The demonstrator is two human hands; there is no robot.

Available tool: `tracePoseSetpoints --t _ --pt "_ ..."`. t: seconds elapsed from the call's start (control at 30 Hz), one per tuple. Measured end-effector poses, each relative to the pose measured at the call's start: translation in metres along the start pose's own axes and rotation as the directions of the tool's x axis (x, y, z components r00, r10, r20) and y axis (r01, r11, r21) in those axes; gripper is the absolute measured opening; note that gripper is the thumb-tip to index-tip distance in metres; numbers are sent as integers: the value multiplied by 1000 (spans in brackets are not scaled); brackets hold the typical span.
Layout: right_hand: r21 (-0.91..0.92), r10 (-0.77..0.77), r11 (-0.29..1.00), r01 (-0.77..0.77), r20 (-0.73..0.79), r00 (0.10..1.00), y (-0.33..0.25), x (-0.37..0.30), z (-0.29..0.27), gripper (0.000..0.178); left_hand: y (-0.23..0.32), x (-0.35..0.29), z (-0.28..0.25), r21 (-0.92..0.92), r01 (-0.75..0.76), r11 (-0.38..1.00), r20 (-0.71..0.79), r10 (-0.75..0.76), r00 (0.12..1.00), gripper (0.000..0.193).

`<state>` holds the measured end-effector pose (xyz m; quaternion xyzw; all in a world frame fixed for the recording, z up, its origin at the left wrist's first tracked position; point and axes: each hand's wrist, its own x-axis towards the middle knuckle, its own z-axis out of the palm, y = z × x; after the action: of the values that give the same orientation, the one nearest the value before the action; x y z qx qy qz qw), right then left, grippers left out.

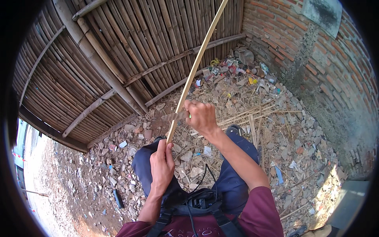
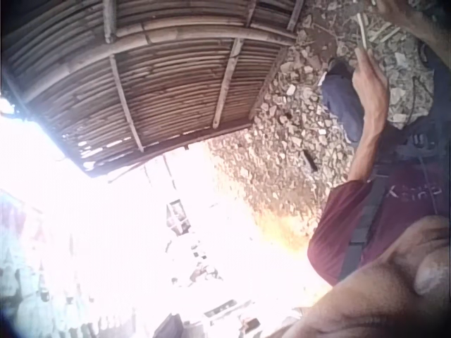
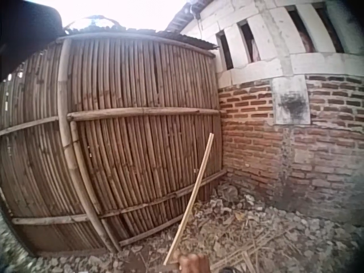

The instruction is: The person uses a small knife to shave and smooth the edges of a long, thin strip of bamboo while sitting in an outdoor workshop area.

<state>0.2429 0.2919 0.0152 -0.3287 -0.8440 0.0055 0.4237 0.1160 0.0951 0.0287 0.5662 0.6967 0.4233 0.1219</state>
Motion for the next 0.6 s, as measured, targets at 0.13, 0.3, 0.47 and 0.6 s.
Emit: tracePoseSetpoints --t 0.13,0.3,0.47,0.6 --pt "-39 21 999 -22 -42 999 1 5 1 9 0 2 1 -13 -14 1000 -24 14 1000 10" --pt "-73 21 997 -30 -129 991 14 12 5 12 0 1 -1 -3 -18 1000 -9 18 1000 13" --pt "-64 75 995 -81 -90 993 16 13 11 21 -7 -2 -10 -3 -18 1000 2 18 1000 14" --pt "-113 329 924 -365 -249 911 67 31 -2 20 -13 -16 -16 -25 -3 1000 37 4 999 13"
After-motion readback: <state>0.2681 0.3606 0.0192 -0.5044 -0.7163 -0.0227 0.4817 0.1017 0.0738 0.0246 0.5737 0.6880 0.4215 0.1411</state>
